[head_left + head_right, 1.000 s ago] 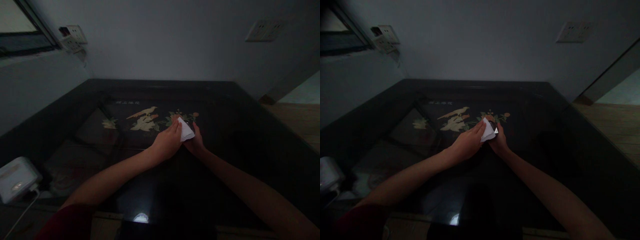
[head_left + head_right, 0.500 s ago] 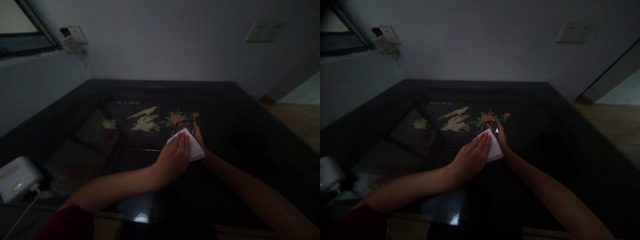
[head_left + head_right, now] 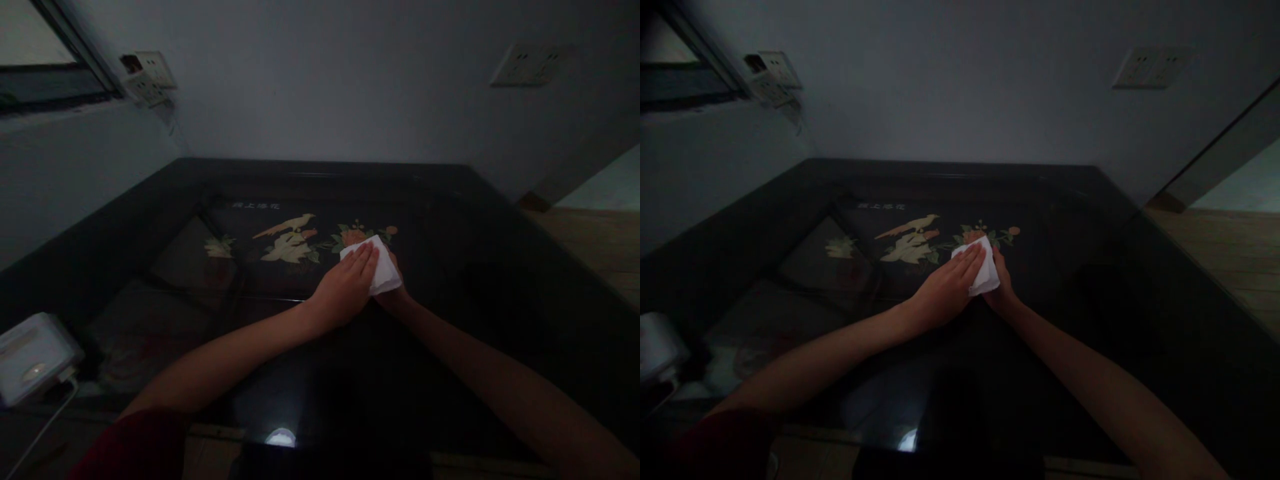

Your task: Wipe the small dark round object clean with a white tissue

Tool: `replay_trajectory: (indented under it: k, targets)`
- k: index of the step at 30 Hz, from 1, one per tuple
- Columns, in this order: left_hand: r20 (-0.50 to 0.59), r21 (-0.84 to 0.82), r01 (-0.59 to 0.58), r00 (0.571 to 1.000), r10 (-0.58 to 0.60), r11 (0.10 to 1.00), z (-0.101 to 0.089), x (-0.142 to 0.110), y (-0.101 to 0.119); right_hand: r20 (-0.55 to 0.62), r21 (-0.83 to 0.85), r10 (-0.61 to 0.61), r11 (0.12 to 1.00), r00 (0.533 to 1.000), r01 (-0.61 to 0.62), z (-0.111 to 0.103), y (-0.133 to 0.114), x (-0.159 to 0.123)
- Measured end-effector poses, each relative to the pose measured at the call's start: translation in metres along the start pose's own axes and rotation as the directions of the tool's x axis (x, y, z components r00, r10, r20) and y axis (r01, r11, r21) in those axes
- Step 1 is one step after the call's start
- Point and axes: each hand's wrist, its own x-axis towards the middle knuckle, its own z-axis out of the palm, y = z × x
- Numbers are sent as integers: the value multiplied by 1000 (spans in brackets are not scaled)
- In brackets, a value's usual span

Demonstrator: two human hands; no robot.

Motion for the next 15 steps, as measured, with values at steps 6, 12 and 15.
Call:
replay_trajectory:
  k: [6,12,15]
  targets:
    - [3,41,87,996,-87,995,-2,-2,-2,-13,37,84,996,996,-84,9,-7,-4]
    - [27,106,125,991,-129,986,-15,-10,8,-35,7,94,996,995,-94,1,-4,4]
    - [11,133,80,997,-82,988,-19,-14,15,-77,-51,30,998,997,-34,-7,-2,9]
